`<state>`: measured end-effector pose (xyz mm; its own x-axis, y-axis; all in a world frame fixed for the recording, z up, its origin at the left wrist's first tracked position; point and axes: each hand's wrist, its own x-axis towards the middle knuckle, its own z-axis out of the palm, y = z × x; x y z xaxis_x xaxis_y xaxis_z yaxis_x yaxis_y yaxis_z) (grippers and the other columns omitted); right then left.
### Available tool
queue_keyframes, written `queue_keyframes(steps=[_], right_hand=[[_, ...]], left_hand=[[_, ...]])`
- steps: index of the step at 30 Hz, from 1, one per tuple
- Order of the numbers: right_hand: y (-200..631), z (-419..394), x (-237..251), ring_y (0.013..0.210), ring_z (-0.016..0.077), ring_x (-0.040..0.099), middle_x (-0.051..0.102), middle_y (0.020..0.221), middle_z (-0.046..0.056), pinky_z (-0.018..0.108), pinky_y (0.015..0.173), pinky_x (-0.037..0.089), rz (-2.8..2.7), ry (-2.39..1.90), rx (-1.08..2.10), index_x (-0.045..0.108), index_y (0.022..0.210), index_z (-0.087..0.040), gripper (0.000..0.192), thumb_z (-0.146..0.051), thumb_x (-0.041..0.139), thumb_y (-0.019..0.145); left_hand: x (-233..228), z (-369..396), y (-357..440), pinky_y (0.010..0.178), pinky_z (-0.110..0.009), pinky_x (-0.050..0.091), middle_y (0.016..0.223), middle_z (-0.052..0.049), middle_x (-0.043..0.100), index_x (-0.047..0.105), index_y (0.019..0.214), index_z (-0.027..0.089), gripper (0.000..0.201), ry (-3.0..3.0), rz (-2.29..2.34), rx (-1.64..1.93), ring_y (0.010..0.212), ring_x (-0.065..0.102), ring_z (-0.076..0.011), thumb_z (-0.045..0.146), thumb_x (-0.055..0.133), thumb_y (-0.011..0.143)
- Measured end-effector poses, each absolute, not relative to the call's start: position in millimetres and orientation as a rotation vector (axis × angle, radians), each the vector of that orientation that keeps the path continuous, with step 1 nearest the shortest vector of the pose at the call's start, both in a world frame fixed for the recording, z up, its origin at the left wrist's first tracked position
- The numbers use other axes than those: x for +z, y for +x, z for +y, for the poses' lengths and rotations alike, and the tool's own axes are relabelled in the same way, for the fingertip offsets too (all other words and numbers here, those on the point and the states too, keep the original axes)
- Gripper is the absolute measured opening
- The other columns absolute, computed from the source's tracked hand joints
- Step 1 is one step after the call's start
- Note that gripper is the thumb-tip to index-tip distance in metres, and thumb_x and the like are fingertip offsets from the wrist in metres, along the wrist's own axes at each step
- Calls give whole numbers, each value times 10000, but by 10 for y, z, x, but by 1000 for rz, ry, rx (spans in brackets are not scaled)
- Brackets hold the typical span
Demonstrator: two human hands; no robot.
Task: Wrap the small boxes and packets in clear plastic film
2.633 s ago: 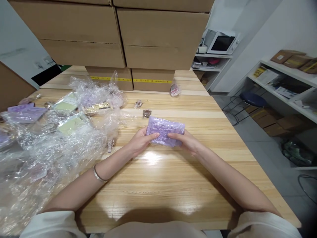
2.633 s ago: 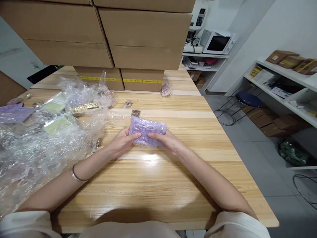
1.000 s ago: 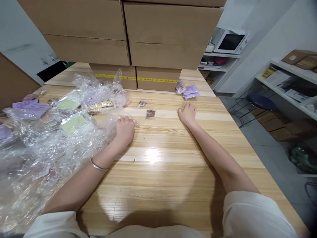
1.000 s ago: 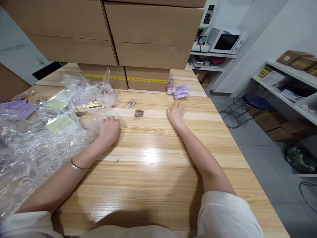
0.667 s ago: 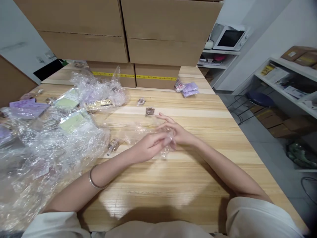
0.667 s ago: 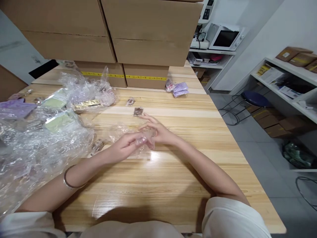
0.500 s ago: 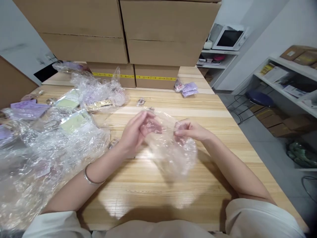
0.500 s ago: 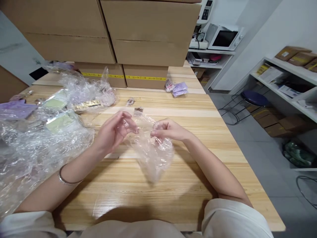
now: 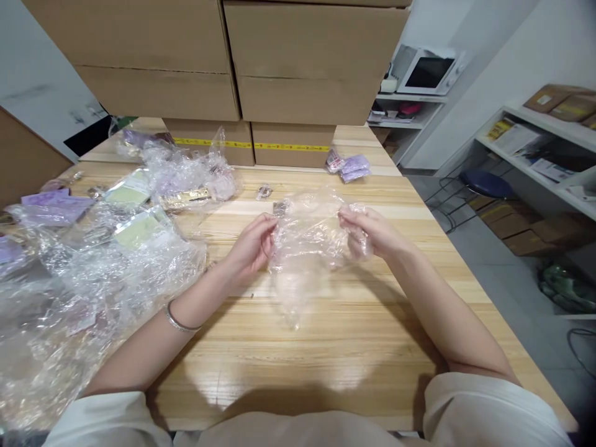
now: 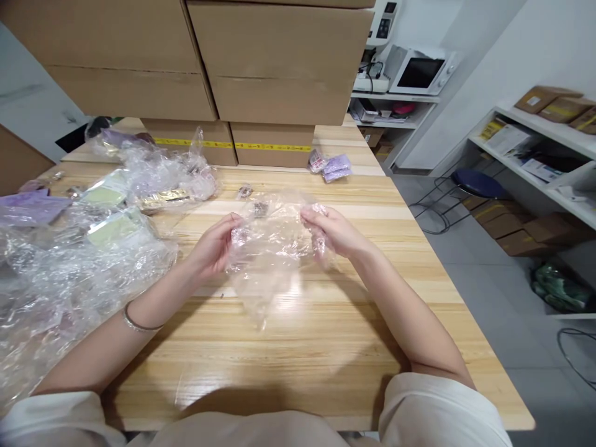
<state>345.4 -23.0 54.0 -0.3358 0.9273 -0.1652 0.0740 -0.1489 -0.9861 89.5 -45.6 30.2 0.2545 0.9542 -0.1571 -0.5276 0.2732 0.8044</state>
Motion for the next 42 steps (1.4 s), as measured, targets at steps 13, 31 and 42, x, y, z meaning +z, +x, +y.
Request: queue_keyframes(steps=[13,31,42], right_hand=[[3665,-243,610,279,12,119,589,593,-55,155,365,197,-1455,-1183,1890,353,1458,-211,737,-652,51,951],[4136,509,87,825,236,629,705,984,138,367,754,495,-1937,-1680,505,670,1161,-124,459,-481,561,895],[3168,-78,-217,1504,373,99,175,1620,214,605,1189,82,-2237,-1815,571,115,1579,-90,882,-695,169,939]], left_hand=[[3,-479,933,1089,-408,404,1540,-107,409,583,1314,273,619,1116,621,694,1369,449,-260,491,766,764],[224,-486,836,313,-137,164,427,113,373,650,931,167,287,1021,832,498,314,233,-16,342,789,752],[-101,-85,683,1029,-429,437,1201,-83,657,763,997,209,458,1934,1032,736,1159,555,-233,152,332,855]])
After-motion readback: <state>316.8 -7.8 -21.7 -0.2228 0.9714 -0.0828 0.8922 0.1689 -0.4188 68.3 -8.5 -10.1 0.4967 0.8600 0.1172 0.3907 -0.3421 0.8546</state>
